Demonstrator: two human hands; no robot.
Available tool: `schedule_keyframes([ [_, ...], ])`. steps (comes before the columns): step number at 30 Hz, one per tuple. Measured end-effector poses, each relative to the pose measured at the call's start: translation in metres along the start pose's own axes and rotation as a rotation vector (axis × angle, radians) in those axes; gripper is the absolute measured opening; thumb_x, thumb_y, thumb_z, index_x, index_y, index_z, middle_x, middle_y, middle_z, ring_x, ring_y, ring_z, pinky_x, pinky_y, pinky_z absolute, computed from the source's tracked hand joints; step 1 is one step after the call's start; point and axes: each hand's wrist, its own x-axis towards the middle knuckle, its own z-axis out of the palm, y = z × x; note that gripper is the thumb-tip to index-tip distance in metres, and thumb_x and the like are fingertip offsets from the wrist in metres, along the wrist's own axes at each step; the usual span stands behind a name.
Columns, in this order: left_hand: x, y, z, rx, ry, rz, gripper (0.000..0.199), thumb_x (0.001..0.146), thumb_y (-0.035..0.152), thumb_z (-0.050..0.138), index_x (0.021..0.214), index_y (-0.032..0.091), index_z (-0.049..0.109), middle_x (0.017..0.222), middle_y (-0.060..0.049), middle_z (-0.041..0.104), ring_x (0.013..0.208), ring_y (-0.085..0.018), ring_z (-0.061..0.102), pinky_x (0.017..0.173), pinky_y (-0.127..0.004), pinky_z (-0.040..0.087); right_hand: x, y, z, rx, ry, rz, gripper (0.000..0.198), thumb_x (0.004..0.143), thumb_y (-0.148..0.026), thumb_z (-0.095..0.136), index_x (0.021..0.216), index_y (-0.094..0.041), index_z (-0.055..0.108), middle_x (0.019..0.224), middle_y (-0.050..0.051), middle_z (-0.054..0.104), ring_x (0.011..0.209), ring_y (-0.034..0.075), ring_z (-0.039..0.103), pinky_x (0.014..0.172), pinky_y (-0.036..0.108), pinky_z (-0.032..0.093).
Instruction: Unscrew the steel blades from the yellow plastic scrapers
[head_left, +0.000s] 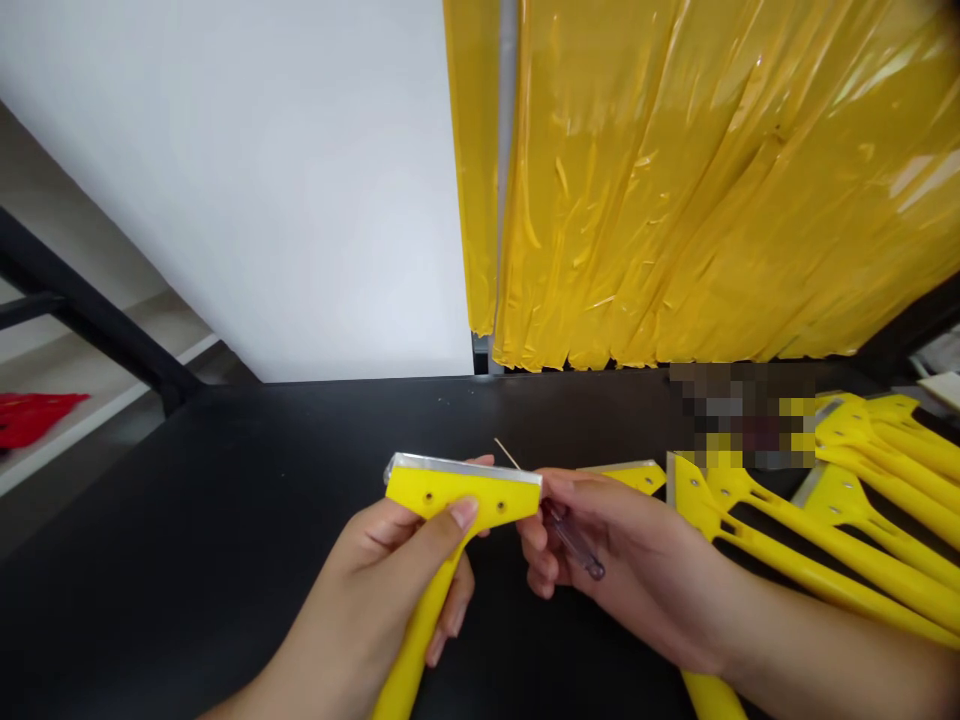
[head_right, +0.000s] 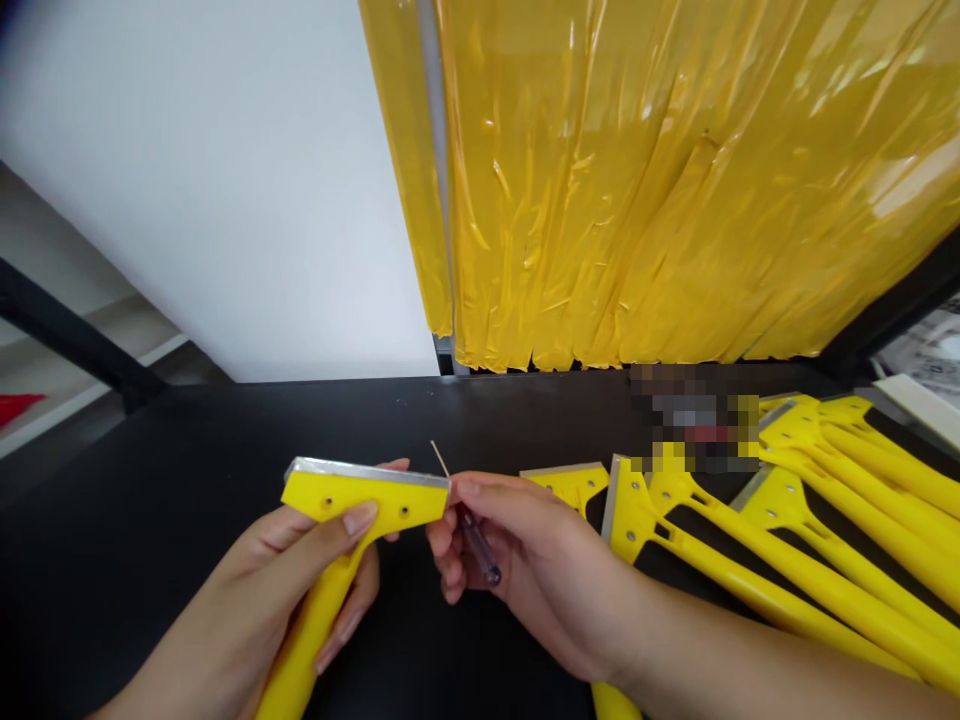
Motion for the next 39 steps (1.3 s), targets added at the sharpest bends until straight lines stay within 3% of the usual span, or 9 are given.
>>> schedule_keyframes([
  [6,-0.001,-0.004,-0.003,0.05,-0.044,-0.01,0.053,0.092,0.057,0.069,0.057,0.016,0.061,0.045,0.001,0.053,0.037,-0.007,0.041,0.04,-0.019,0.032,0.0,0.002,0.002,0.004,-0.012,0.015,0.033,0.107,-0.042,0.052,0.093,-0.016,0.067,0.086,0.004,0.06,0.079,0.017,0.056,0.08,0.034,0.046],
  [10,0.001,-0.004,-0.008,0.027,-0.05,-0.009,0.049,0.092,0.056,0.069,0.063,0.017,0.063,0.046,0.001,0.053,0.037,-0.008,0.041,0.041,-0.019,0.033,-0.001,0.001,0.004,-0.067,0.011,0.009,0.034,0.106,-0.043,0.054,0.088,-0.017,0.065,0.084,0.003,0.06,0.075,0.016,0.056,0.078,0.033,0.048],
  [15,0.006,-0.002,-0.013,-0.033,-0.114,-0.018,0.045,0.097,0.054,0.064,0.071,0.017,0.063,0.046,0.003,0.051,0.036,-0.008,0.038,0.038,-0.019,0.033,-0.006,0.0,0.003,-0.26,0.17,-0.021,0.018,0.103,-0.041,0.061,0.108,-0.026,0.068,0.082,-0.004,0.054,0.051,0.008,0.041,0.05,0.024,0.036],
  [19,0.009,-0.002,-0.015,-0.061,-0.125,-0.035,0.042,0.099,0.051,0.062,0.074,0.018,0.061,0.046,0.003,0.05,0.035,-0.008,0.037,0.037,-0.018,0.031,-0.012,-0.003,-0.002,-1.047,0.41,-0.159,0.038,0.108,-0.032,0.051,0.142,-0.047,0.058,0.104,-0.001,0.066,0.085,0.016,0.063,0.078,0.031,0.047],
  [21,0.009,-0.002,-0.016,-0.062,-0.129,-0.048,0.041,0.099,0.051,0.061,0.074,0.018,0.06,0.047,0.003,0.051,0.035,-0.008,0.037,0.037,-0.018,0.031,-0.012,-0.006,-0.005,-1.443,0.484,-0.236,0.049,0.106,-0.029,0.046,0.152,-0.045,0.048,0.108,0.002,0.069,0.094,0.024,0.067,0.087,0.042,0.046],
  [23,0.009,-0.001,-0.017,-0.066,-0.127,-0.052,0.041,0.099,0.051,0.061,0.074,0.018,0.06,0.047,0.002,0.05,0.036,-0.008,0.038,0.038,-0.018,0.032,-0.012,-0.009,-0.009,-1.559,0.508,-0.284,0.052,0.103,-0.029,0.044,0.154,-0.034,0.043,0.105,0.007,0.069,0.089,0.029,0.066,0.085,0.047,0.045],
  [26,0.009,0.0,-0.017,-0.065,-0.126,-0.045,0.041,0.099,0.05,0.061,0.073,0.018,0.06,0.047,0.002,0.05,0.036,-0.008,0.038,0.038,-0.018,0.033,-0.01,-0.014,-0.013,-1.541,0.502,-0.313,0.042,0.101,-0.03,0.046,0.142,-0.025,0.049,0.107,0.01,0.068,0.089,0.03,0.065,0.08,0.047,0.044],
  [31,0.009,0.002,-0.015,-0.061,-0.087,-0.008,0.04,0.098,0.05,0.062,0.074,0.019,0.06,0.049,0.003,0.05,0.038,-0.009,0.039,0.039,-0.019,0.034,-0.003,-0.025,-0.018,-1.343,0.48,-0.297,0.012,0.099,-0.033,0.057,0.106,-0.028,0.065,0.094,0.003,0.072,0.086,0.024,0.067,0.077,0.04,0.046],
  [39,0.012,-0.002,-0.016,-0.018,-0.043,-0.004,0.043,0.098,0.052,0.064,0.072,0.018,0.06,0.049,0.003,0.051,0.038,-0.009,0.041,0.04,-0.019,0.036,0.011,-0.021,-0.028,-0.891,0.468,-0.332,0.03,0.096,-0.051,0.066,0.107,-0.023,0.068,0.081,0.0,0.066,0.074,0.016,0.062,0.069,0.03,0.052],
])
